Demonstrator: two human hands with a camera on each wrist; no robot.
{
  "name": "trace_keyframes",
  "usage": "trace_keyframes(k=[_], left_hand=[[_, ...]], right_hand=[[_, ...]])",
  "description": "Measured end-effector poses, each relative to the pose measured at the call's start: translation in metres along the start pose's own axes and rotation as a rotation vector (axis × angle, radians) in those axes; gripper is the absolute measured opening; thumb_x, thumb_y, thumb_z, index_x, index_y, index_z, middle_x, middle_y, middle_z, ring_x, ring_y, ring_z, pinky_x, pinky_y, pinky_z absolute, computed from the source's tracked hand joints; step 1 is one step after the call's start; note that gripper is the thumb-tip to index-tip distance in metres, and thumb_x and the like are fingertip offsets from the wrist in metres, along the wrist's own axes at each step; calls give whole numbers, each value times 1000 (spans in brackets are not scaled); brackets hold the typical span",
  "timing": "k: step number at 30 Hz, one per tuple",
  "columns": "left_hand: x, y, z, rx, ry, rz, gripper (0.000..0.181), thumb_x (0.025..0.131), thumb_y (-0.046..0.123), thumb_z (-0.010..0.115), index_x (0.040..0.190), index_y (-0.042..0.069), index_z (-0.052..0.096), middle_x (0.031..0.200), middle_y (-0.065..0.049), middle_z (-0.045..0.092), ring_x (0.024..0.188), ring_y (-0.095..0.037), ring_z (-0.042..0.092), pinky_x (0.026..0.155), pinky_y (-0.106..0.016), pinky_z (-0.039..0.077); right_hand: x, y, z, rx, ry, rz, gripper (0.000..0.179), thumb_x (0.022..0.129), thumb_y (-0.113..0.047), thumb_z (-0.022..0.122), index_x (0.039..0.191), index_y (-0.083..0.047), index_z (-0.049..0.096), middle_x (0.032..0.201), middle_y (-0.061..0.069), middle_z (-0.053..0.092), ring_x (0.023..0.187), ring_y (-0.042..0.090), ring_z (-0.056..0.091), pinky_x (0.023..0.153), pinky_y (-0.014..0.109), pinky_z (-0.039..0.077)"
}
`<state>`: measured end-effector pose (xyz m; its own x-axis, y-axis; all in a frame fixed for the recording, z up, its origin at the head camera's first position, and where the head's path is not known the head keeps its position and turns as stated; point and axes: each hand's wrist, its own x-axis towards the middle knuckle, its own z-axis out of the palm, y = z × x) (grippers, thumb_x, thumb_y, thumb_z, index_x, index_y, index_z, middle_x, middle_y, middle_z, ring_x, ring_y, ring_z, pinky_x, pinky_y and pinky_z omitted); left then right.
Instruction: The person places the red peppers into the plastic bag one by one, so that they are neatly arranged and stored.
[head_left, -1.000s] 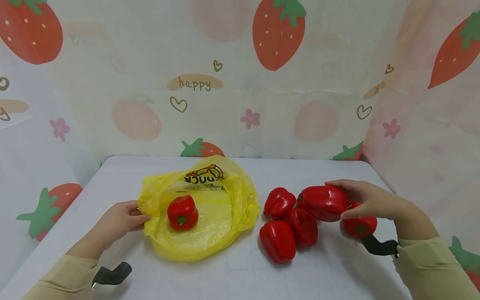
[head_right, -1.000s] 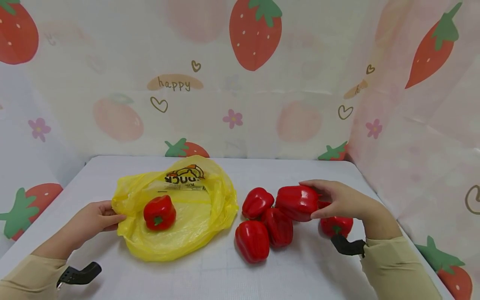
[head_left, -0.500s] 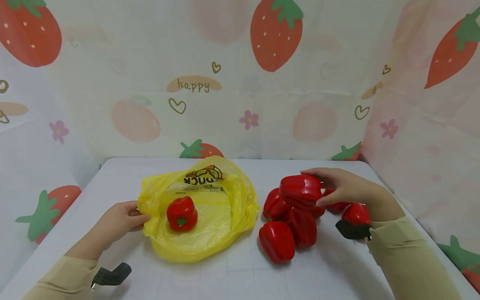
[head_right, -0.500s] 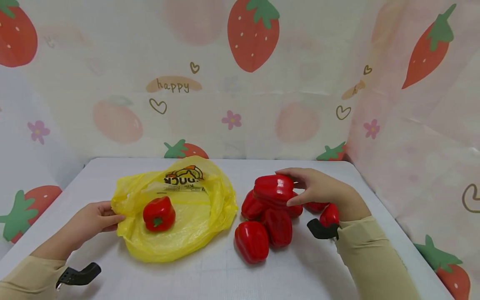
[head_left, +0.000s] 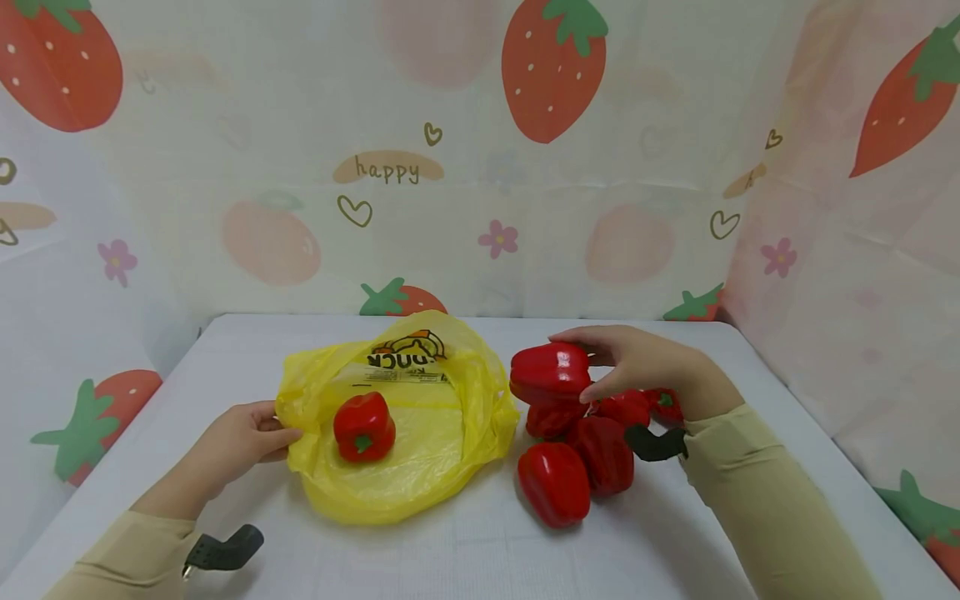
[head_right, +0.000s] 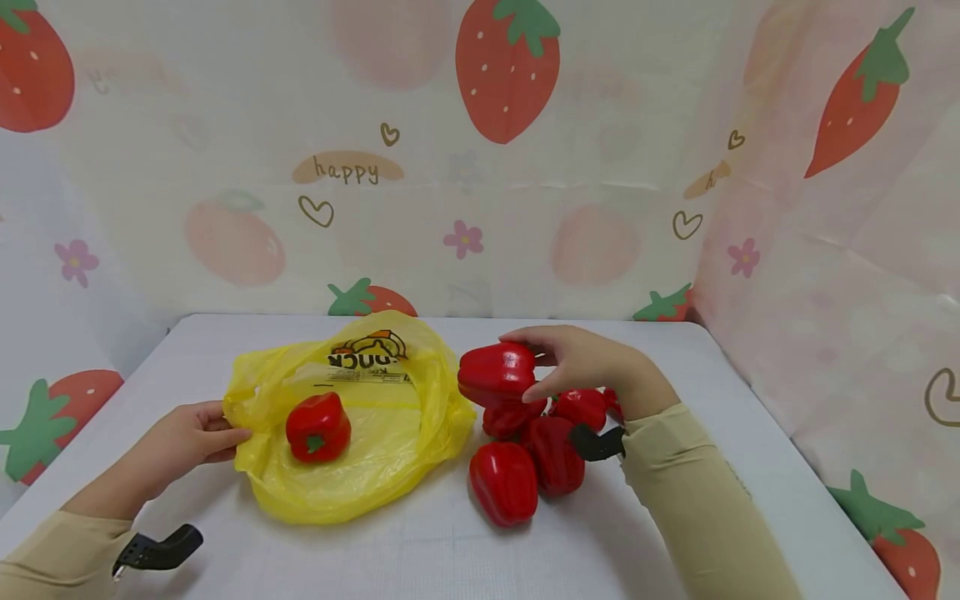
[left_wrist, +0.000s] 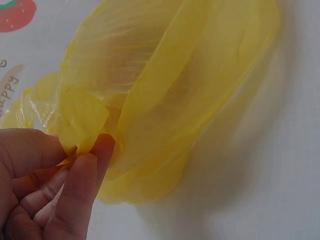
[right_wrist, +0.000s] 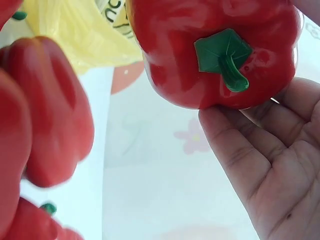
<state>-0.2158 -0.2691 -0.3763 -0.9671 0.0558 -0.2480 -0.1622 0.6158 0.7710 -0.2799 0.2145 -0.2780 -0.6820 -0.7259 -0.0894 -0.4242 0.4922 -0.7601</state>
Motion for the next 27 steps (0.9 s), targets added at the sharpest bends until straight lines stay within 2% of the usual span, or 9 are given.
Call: trace_keyframes(k=[5,12,21,27], left_hand=[[-1,0,0,-1,-4,7,60,83,35,66,125,-4,49,107,-13,64,87,-18,63,78,-34,54],[0,0,1,1,-4,2,62,82,36,66,126,-4,48,107,-12,64,87,-18,63,78,-34,54],[1,0,1,-10,-4,-12,63,82,37,66,127,-3,48,108,-12,64,87,-17,63,78,-34,54],[-1,0,0,-8,-9,-5,62,83,36,66,126,-4,47,107,-13,64,87,-18,63,78,-35,54]], right_hand=[[16,-7,6,8,-17,9,71,75,-18,76,136,-17,41,129,2,49,117,23,48,93,40,46],[40,-17,21,64,-59,26,69,74,-20,76,135,-20,43,128,-1,49,117,22,47,88,36,50],[74,-30,43,-10,-111,-23,70,73,-21,77,135,-18,43,126,-4,49,116,14,47,93,32,47],[92,-36,54,-6,-137,-20,70,73,-23,78,134,-22,44,126,-6,49,114,14,47,88,28,49]])
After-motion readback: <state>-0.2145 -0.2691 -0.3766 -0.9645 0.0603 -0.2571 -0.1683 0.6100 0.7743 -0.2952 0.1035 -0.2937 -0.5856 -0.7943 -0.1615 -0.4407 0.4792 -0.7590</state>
